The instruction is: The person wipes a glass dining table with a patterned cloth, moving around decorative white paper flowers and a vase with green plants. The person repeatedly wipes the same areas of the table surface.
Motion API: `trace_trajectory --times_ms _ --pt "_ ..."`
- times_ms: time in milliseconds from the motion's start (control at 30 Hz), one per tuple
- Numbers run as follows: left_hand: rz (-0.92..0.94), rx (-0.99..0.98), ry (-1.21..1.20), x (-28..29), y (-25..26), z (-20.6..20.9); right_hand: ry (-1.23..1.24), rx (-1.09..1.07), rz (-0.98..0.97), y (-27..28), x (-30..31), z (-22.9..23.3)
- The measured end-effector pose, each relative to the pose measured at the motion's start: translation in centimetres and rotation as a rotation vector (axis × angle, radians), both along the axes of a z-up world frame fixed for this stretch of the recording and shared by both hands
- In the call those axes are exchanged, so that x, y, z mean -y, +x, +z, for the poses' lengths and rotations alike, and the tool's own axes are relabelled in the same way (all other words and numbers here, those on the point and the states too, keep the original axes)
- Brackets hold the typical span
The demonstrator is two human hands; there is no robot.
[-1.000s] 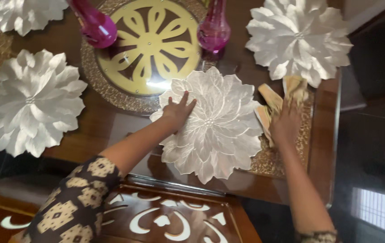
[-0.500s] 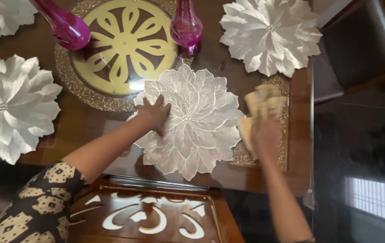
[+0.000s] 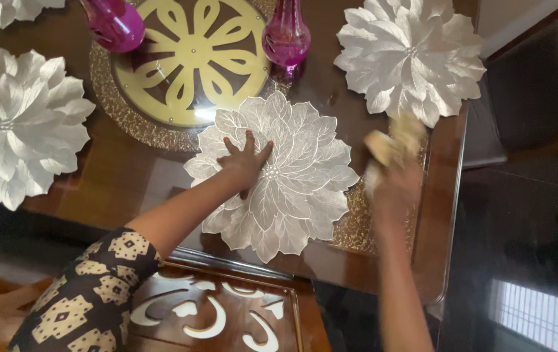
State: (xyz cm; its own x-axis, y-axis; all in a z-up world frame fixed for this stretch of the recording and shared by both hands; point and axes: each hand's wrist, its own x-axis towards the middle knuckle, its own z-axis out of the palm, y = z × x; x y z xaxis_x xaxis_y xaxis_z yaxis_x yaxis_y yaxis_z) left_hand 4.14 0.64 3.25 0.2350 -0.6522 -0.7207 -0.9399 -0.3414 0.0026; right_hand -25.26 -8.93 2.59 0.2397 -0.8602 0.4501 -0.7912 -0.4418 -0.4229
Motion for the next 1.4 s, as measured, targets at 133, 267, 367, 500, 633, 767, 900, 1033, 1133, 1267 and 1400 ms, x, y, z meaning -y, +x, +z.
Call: trace_trajectory --times_ms 133,267,367,500,633,767,900,1033,1133,1267,1400 --pt "0.023 0.016 -0.012 0.5 0.3 0.8 0.482 0.154 0.060 9.5 2.2 -1.4" --pt "0.009 0.005 -0.007 0.3 0.4 0.6 -0.285 -0.261 0.246 7.7 4.1 -8.8" --pt "0.014 -0.004 -0.044 0.3 0.7 0.4 0.178 -0.335 0.004 -0.2 5.0 -11.7" --pt "-0.002 0.018 -0.022 0.1 0.3 0.7 0.276 -0.479 -0.340 -10.9 1.9 -10.6" --pt "0.003 0.024 -0.025 0.3 0.4 0.4 0.234 -0.331 -0.470 -16.5 -4.4 -9.8" --pt "-0.003 0.013 -0.033 0.1 0.3 0.3 0.206 -0.491 -0.487 -16.4 -10.4 -10.1" --pt "0.001 0.017 -0.037 0.1 0.4 0.2 0.164 -0.408 -0.204 -12.9 -14.1 -9.4" --pt "-0.039 0.023 -0.046 0.2 0.5 0.6 -0.013 -0.309 0.077 -12.0 -9.4 -7.4" --pt "-0.155 0.007 -0.048 -0.6 1.5 0.7 0.204 -0.263 -0.308 -12.1 -1.7 -7.0" --pt "-0.260 -0.224 -0.300 -2.7 6.1 -0.6 0.275 -0.111 -0.307 -10.0 6.1 -5.9" --pt "-0.255 -0.233 -0.472 -4.8 12.0 -1.5 0.499 -0.234 0.091 0.7 9.1 0.0"
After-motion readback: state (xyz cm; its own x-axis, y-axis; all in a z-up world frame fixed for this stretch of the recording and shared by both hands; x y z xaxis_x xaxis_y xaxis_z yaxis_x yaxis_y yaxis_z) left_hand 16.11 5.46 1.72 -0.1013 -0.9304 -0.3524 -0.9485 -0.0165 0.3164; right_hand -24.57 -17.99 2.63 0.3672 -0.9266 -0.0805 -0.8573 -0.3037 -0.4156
